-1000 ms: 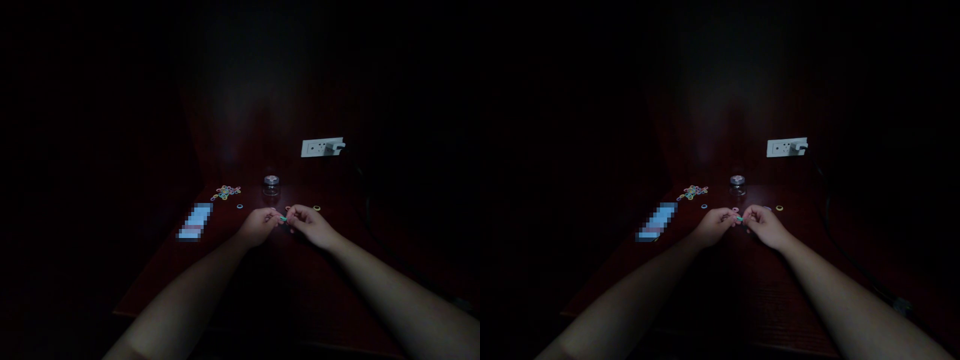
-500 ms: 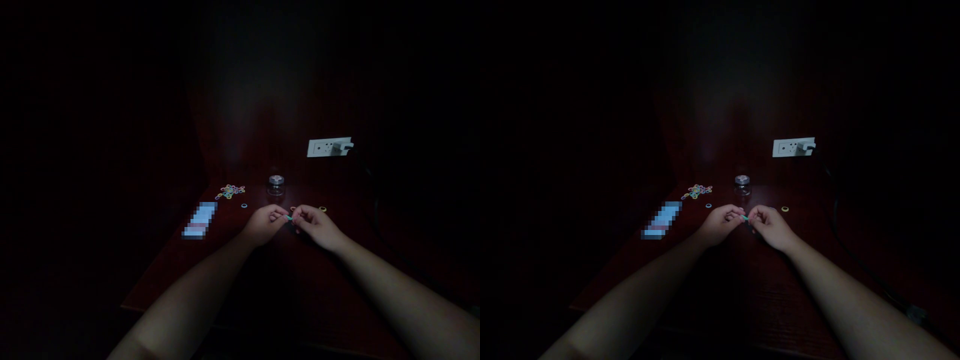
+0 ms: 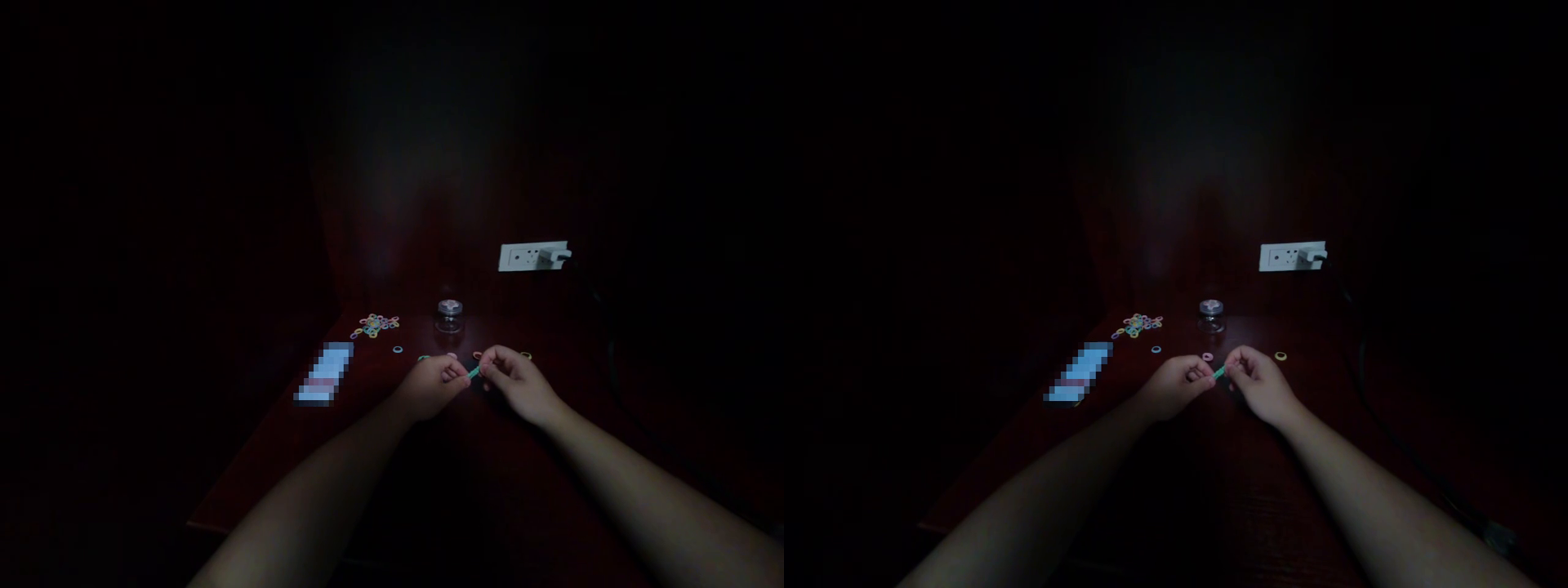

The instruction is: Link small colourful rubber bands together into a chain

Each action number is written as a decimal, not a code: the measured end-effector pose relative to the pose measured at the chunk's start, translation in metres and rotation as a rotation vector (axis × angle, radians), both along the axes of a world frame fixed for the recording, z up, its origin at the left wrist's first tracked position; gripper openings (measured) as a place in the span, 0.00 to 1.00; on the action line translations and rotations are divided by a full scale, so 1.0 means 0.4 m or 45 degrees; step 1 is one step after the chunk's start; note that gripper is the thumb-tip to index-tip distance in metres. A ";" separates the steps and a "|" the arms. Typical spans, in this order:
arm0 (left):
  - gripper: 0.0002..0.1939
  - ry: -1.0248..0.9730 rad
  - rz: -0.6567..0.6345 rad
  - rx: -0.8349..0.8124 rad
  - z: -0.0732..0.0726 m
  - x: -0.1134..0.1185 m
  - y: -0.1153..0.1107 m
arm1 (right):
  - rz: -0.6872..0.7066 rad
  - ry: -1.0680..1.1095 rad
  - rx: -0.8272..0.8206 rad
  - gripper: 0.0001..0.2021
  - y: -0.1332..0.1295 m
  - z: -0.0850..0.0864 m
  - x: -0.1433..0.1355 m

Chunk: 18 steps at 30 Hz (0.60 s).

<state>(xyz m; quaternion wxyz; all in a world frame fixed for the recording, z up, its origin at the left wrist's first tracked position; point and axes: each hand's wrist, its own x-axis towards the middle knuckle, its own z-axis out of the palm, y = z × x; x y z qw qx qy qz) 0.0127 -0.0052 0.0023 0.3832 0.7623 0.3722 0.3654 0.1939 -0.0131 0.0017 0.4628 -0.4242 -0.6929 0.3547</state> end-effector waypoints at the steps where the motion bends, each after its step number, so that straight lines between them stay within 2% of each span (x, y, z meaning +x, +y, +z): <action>1: 0.08 0.011 -0.007 0.017 0.000 0.000 0.000 | -0.016 0.007 0.009 0.10 0.002 -0.001 0.001; 8: 0.07 0.083 0.028 0.083 0.006 0.002 -0.007 | -0.127 0.077 -0.005 0.11 0.009 -0.001 0.003; 14: 0.08 0.019 0.014 0.063 0.006 0.009 -0.013 | 0.054 0.024 -0.031 0.10 -0.003 0.000 -0.012; 18: 0.08 -0.050 0.083 0.099 -0.001 0.012 -0.010 | 0.068 0.031 -0.029 0.10 -0.008 0.004 -0.015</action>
